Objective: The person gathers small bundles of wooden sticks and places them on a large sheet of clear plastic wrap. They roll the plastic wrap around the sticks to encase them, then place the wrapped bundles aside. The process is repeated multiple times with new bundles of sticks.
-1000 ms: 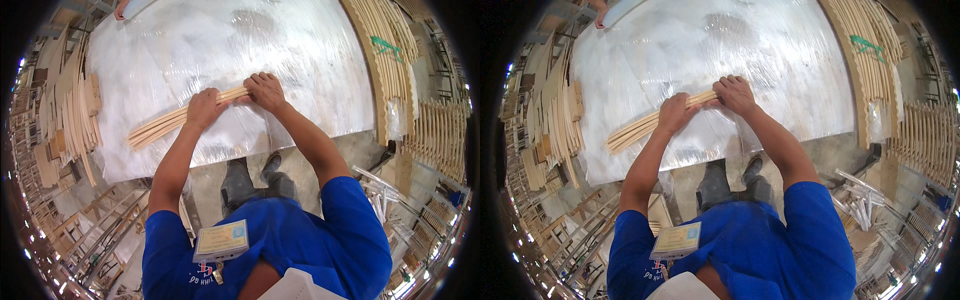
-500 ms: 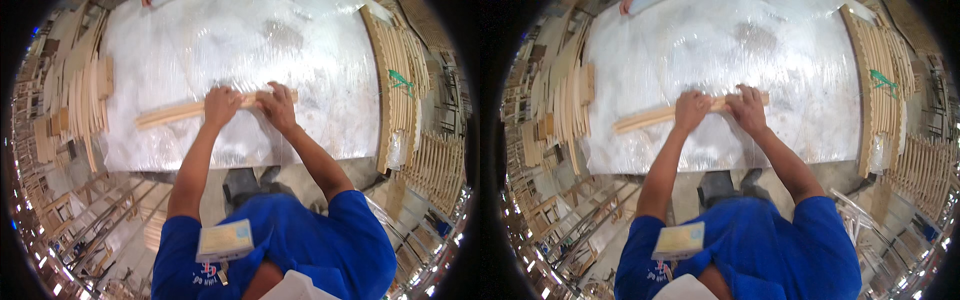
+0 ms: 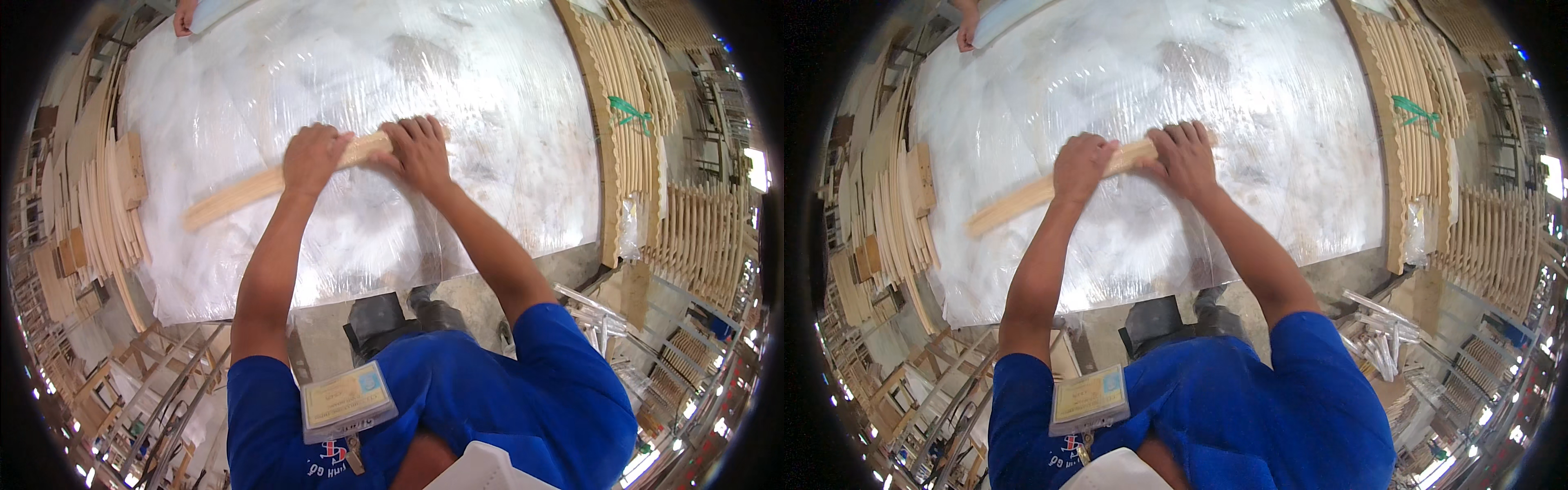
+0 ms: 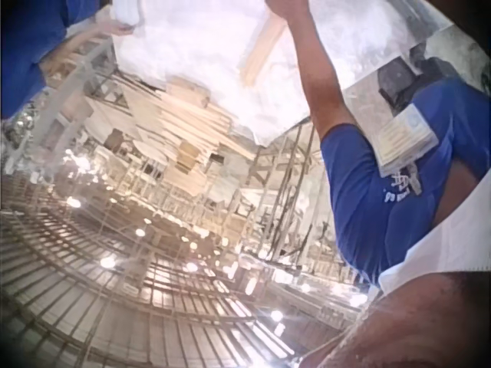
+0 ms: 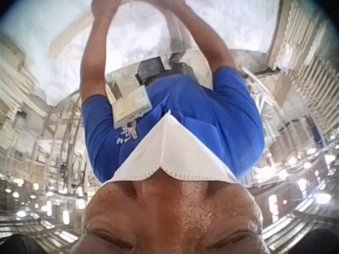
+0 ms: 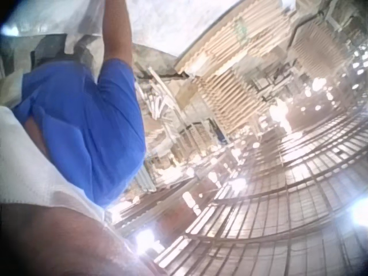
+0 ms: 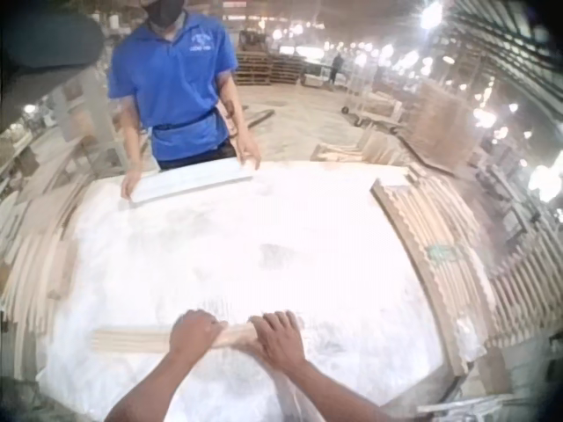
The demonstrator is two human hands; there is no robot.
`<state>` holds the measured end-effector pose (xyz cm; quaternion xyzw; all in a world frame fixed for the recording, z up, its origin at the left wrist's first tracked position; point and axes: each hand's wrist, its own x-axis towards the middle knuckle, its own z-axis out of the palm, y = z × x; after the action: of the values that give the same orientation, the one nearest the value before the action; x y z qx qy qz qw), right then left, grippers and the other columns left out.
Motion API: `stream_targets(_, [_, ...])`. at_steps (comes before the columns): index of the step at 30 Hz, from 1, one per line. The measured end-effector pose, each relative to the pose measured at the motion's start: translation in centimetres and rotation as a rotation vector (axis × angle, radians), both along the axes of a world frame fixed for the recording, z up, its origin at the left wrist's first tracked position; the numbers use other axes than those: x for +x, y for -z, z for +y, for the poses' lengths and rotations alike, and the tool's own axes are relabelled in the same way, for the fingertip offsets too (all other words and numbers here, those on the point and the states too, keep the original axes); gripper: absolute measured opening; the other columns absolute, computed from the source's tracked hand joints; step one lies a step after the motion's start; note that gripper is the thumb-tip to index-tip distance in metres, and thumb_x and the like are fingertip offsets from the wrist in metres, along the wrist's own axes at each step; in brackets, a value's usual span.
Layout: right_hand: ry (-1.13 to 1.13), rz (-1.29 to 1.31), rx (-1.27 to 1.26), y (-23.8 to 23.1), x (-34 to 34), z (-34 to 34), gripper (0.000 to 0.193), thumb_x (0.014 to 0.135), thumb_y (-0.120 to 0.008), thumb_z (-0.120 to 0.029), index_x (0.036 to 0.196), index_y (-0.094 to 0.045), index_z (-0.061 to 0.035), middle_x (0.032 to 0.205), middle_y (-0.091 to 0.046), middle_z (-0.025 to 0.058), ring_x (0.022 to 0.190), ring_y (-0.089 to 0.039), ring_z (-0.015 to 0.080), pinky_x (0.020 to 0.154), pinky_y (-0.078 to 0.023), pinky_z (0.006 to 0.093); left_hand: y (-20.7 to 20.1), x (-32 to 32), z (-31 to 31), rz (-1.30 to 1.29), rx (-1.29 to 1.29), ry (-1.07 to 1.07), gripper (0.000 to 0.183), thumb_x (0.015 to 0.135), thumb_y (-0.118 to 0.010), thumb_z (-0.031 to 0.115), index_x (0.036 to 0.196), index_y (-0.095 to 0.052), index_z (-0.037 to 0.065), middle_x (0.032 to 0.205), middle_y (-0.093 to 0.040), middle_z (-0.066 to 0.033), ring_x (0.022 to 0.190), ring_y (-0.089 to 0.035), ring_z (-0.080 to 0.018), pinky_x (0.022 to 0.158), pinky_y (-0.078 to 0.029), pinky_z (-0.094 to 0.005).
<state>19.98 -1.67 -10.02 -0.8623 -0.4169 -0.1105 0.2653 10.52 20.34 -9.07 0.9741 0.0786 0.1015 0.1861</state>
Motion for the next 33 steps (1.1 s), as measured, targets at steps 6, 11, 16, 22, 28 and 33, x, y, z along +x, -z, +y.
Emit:
stream_targets(6, [-0.026, -0.069, -0.054, 0.9, 1.4, -1.5, 0.059, 0.088, -0.069, -0.069, 0.102, -0.074, -0.0124, 0.094, -0.069, 0.0072, 0.094, -0.066, 0.0284, 0.094, -0.048, 0.0441, 1.0, -2.0, -3.6, 0.002, 0.252, -0.091, 0.073, 0.079, -0.082, 0.070, 0.109, -0.067, 0.005, 0.102, -0.068, -0.0152, 0.098, -0.065, -0.0347, 0.085, -0.052, -0.0482])
stream_targets(11, [-0.077, 0.079, -0.063, 1.0, -2.8, -3.9, 0.063, 0.095, -0.066, -0.065, 0.129, -0.070, -0.0115, 0.127, -0.065, 0.0157, 0.123, -0.061, 0.0373, 0.111, -0.043, 0.0537, 2.0, -6.1, -5.7, 0.111, 0.138, -0.123, 0.071, 0.077, -0.087, 0.064, 0.108, -0.064, 0.004, 0.103, -0.065, -0.0160, 0.098, -0.063, -0.0369, 0.084, -0.052, -0.0491])
stream_targets(16, [-0.065, 0.088, -0.137, 1.9, -3.2, -0.7, 0.088, 0.100, -0.061, -0.067, 0.164, -0.044, -0.0080, 0.173, -0.036, 0.0203, 0.162, -0.027, 0.0455, 0.129, -0.022, 0.0655, 0.6, -2.6, -2.0, -0.200, 0.107, -0.146, 0.056, 0.083, -0.087, 0.052, 0.105, -0.062, 0.007, 0.108, -0.062, -0.0110, 0.103, -0.060, -0.0345, 0.095, -0.046, -0.0503])
stream_targets(22, [0.086, -0.081, 0.018, -0.7, 9.7, 7.9, 0.074, 0.100, -0.067, -0.059, 0.149, -0.057, -0.0040, 0.154, -0.055, 0.0232, 0.146, -0.047, 0.0452, 0.120, -0.035, 0.0613, 2.4, 1.8, 0.0, -0.283, 0.226, -0.142, 0.059, 0.090, -0.080, 0.058, 0.119, -0.070, 0.008, 0.123, -0.065, -0.0129, 0.112, -0.059, -0.0342, 0.101, -0.043, -0.0487])
stream_targets(28, [-0.121, -0.003, -0.052, 0.1, 7.8, 5.5, 0.058, 0.094, -0.073, -0.061, 0.114, -0.066, -0.0066, 0.111, -0.064, 0.0144, 0.107, -0.061, 0.0333, 0.099, -0.045, 0.0480, 0.9, 2.7, 4.5, 0.070, 0.210, -0.215, 0.069, 0.073, -0.086, 0.069, 0.101, -0.070, 0.008, 0.101, -0.069, -0.0091, 0.096, -0.067, -0.0328, 0.083, -0.055, -0.0461])
stream_targets(33, [-0.156, -0.070, -0.082, 0.3, 4.9, -0.8, 0.060, 0.087, -0.076, -0.063, 0.109, -0.064, -0.0083, 0.110, -0.063, 0.0123, 0.105, -0.059, 0.0315, 0.096, -0.044, 0.0450, 1.8, -1.1, -1.5, -0.030, 0.222, -0.224, 0.073, 0.069, -0.086, 0.073, 0.096, -0.073, 0.007, 0.094, -0.066, -0.0104, 0.088, -0.068, -0.0317, 0.075, -0.056, -0.0472])
